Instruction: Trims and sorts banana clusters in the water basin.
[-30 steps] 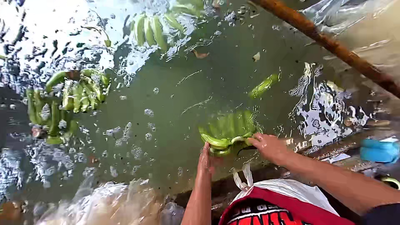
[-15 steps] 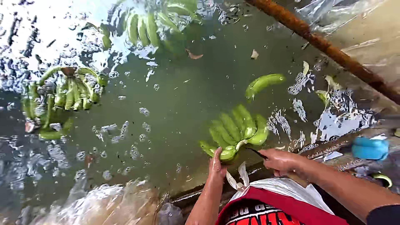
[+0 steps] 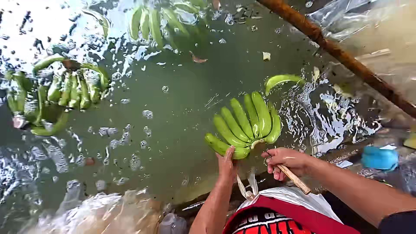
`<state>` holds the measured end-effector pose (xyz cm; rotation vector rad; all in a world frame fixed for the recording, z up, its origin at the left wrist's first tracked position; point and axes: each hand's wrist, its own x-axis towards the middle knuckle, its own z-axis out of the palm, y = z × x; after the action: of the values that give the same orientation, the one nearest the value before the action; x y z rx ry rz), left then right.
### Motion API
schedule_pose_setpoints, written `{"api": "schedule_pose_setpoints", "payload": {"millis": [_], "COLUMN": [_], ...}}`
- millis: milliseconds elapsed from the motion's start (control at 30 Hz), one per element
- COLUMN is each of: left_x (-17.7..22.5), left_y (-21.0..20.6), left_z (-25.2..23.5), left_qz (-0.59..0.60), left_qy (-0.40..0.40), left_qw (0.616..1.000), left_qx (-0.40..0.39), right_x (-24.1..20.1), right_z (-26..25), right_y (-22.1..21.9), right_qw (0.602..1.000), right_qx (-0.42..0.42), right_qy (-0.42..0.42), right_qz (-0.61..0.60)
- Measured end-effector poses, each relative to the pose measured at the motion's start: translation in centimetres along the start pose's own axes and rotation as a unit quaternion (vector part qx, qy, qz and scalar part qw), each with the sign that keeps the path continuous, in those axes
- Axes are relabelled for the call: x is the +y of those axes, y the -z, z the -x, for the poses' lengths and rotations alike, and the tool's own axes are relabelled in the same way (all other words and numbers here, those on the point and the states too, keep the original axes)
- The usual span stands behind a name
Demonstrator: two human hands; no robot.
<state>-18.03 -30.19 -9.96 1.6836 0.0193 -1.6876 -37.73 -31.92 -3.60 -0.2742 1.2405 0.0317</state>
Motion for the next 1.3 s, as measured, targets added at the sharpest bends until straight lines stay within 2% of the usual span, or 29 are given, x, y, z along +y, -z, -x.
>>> {"api": "schedule_pose_setpoints", "payload": {"millis": [167, 267, 333, 400, 500, 600, 700, 767, 867, 933, 1000, 1067, 1167, 1300], "left_x": [-0.3, -0.3, 0.2, 0.4, 0.3, -0.4, -0.3, 0.5, 3.2, 6.0, 8.5, 10.4, 11.9, 12.2], "left_y": [0.0, 0.1, 0.2, 0.3, -0.3, -0.7, -0.8, -0.7, 0.0, 0.6, 2.0, 3.0, 3.2, 4.0], "left_z": [-0.9, -1.2, -1.3, -1.4, -1.4, -2.8, -4.7, -5.8, -6.0, -5.7, -5.8, -5.4, -4.2, -3.2], "left_qz": [0.016, 0.012, 0.007, -0.002, -0.02, -0.055, -0.109, -0.153, -0.229, -0.274, -0.301, -0.323, -0.35, -0.282], "left_qy": [-0.034, -0.045, -0.039, -0.041, -0.066, -0.127, -0.176, -0.198, -0.157, -0.077, 0.015, 0.058, 0.053, 0.029], "left_qw": [0.999, 0.998, 0.999, 0.999, 0.998, 0.99, 0.977, 0.967, 0.961, 0.958, 0.952, 0.942, 0.931, 0.948], "left_qx": [-0.019, -0.031, -0.037, -0.034, 0.004, 0.032, 0.046, 0.048, 0.011, -0.029, -0.057, -0.073, -0.091, -0.143], "right_x": [-2.0, -2.1, -1.2, -0.6, -0.9, -1.9, -2.4, -2.6, -2.6, -2.5, -2.9, -4.0, -6.6, -8.6], "right_z": [-0.4, -1.5, -2.9, -4.0, -4.9, -6.2, -5.3, -1.5, 1.9, 1.8, 0.7, -0.7, -3.1, -5.6], "right_y": [0.5, 1.4, 2.4, 2.3, -0.2, -1.9, -2.0, -2.3, 0.0, 2.7, 3.4, 1.4, -2.8, -3.9], "right_qw": [1.0, 0.999, 0.995, 0.98, 0.919, 0.883, 0.895, 0.91, 0.922, 0.909, 0.892, 0.88, 0.887, 0.907], "right_qx": [0.012, -0.031, -0.05, 0.001, 0.13, 0.166, 0.136, 0.123, 0.194, 0.241, 0.233, 0.18, 0.117, 0.132], "right_qy": [-0.016, 0.016, 0.046, 0.067, 0.067, 0.02, 0.014, 0.054, 0.102, 0.129, 0.181, 0.255, 0.286, 0.249], "right_qz": [0.007, 0.013, 0.074, 0.188, 0.365, 0.439, 0.425, 0.392, 0.32, 0.314, 0.342, 0.357, 0.344, 0.313]}}
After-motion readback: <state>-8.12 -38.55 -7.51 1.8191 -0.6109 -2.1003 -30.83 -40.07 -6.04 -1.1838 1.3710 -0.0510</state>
